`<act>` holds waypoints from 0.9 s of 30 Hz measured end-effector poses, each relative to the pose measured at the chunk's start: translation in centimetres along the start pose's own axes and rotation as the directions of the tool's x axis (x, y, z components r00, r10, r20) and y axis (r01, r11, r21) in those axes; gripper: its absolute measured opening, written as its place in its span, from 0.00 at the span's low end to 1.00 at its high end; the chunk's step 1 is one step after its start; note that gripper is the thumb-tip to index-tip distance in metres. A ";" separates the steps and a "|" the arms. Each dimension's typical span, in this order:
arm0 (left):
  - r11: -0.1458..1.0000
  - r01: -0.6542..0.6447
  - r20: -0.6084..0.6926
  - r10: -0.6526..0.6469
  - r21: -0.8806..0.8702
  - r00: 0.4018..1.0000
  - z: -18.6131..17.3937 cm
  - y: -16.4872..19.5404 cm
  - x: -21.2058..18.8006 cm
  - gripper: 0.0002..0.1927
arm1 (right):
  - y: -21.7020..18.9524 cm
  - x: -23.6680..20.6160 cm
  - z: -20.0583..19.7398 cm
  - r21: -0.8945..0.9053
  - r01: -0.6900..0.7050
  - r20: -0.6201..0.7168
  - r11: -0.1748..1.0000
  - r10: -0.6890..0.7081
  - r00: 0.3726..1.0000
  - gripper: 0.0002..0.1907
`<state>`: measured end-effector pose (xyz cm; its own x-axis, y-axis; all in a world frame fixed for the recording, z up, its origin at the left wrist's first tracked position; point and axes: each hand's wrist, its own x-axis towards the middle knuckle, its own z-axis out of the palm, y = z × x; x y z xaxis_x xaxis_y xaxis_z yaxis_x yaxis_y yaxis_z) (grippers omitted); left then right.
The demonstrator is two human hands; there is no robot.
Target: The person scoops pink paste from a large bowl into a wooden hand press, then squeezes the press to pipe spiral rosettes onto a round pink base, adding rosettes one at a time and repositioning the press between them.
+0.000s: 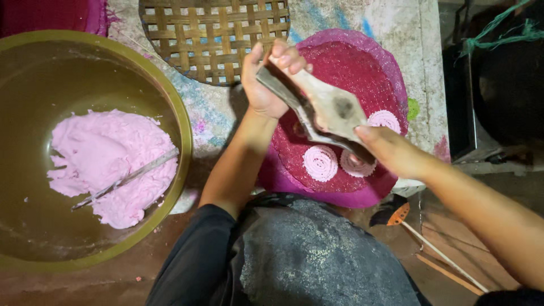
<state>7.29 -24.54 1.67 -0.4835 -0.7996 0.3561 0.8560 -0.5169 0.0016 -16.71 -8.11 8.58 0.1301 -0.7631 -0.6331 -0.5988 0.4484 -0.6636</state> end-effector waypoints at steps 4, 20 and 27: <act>1.000 -0.005 -0.018 0.005 -0.017 1.000 -0.7 0.9 -0.8 0.19 | -0.7 0.5 1.8 -0.024 0.026 -0.040 0.999 -0.027 0.999 0.38; 0.997 -0.058 -0.055 0.060 0.040 0.997 1.8 0.6 -0.4 0.21 | -4.0 -2.2 0.1 -0.048 0.032 -0.043 0.998 -0.034 0.999 0.39; 0.991 -0.092 -0.015 0.094 0.095 0.995 1.6 1.0 1.9 0.22 | -5.6 -1.1 -0.4 -0.144 0.231 -0.114 0.962 -0.247 0.962 0.37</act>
<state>7.53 -26.14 3.83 -0.4033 -0.8492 0.3410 0.9106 -0.4093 0.0577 -13.81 -9.96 13.17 0.1835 -0.8981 -0.3996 -0.6598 0.1888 -0.7273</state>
